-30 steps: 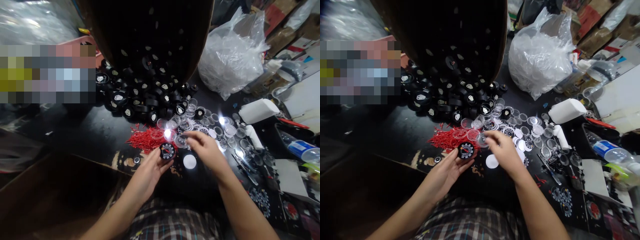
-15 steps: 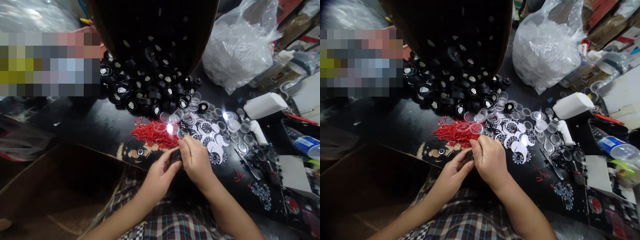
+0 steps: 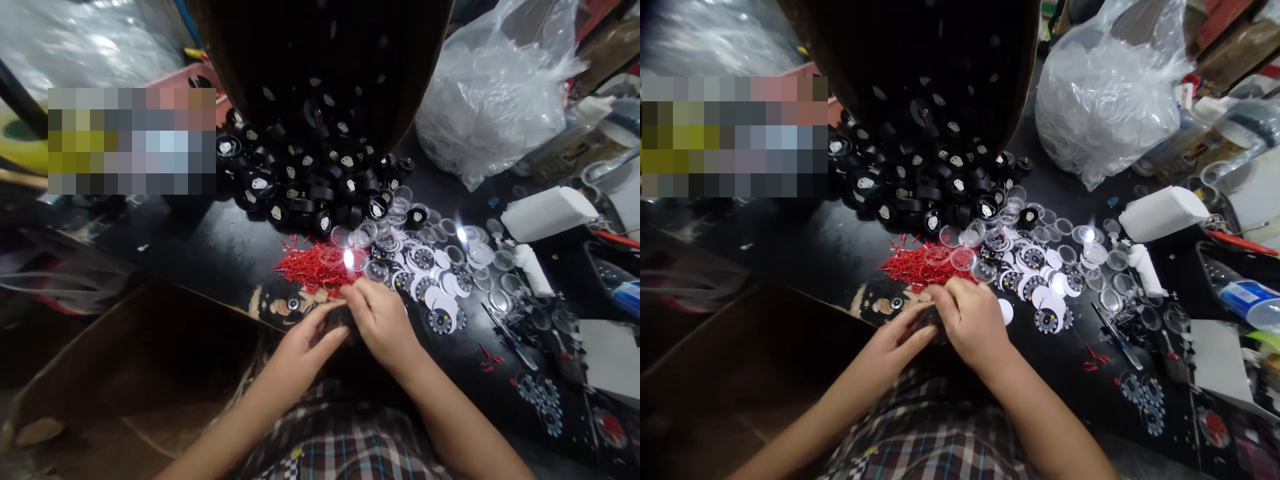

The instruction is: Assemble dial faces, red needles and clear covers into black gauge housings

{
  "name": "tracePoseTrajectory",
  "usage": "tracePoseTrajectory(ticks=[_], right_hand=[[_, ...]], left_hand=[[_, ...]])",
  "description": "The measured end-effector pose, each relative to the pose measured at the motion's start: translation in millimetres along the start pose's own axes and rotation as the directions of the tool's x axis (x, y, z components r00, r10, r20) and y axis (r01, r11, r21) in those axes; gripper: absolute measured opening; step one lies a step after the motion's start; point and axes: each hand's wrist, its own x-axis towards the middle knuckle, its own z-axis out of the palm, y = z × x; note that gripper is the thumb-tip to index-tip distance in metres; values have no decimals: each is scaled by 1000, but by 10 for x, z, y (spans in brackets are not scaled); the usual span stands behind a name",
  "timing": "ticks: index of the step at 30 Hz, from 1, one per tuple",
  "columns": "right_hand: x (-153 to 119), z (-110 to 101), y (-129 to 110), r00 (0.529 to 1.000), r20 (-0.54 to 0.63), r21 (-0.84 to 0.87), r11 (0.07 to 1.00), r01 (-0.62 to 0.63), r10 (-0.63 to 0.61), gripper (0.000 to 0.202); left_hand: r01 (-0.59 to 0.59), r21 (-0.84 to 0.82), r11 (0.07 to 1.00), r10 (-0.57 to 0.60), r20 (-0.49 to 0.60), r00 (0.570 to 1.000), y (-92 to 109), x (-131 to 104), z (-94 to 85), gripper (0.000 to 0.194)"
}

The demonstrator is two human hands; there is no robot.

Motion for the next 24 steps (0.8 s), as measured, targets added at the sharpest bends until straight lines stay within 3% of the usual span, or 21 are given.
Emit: tracePoseTrajectory(ticks=[2, 3, 5, 7, 8, 11, 15, 17, 21, 24], right_hand=[[-36, -78, 58, 994, 100, 110, 993, -44, 33, 33], [-53, -115, 94, 993, 103, 143, 987, -78, 63, 32], [-68, -152, 145, 990, 56, 153, 979, -138, 131, 30], [-47, -123, 132, 989, 71, 130, 982, -138, 130, 27], [-26, -89, 98, 989, 114, 117, 987, -108, 95, 25], [30, 19, -43, 975, 221, 89, 996, 1, -21, 21], [21, 69, -106, 977, 212, 67, 998, -17, 3, 23], [-8, 74, -81, 971, 238, 57, 998, -27, 13, 22], [-57, 69, -29, 962, 270, 33, 998, -55, 45, 20], [-104, -15, 30, 958, 280, 15, 998, -63, 56, 20]], left_hand=[[105, 69, 992, -100, -74, 992, -105, -192, -345, 39], [128, 136, 982, -97, -216, 972, -160, -293, -539, 39], [130, 349, 928, 40, -441, 897, -236, -441, -890, 39], [99, 551, 829, 233, -499, 835, -227, -441, -1095, 38], [63, 612, 789, 302, -474, 827, -185, -369, -1127, 36], [-71, 657, 750, 378, -338, 862, 50, 106, -1009, 33], [-105, 711, 695, 394, -254, 884, 381, 913, -667, 39], [-111, 741, 662, 404, -228, 886, 453, 1191, -500, 44], [-94, 779, 620, 424, -232, 875, 431, 1416, -306, 45], [-84, 766, 637, 420, -254, 871, 406, 1386, -369, 45]])
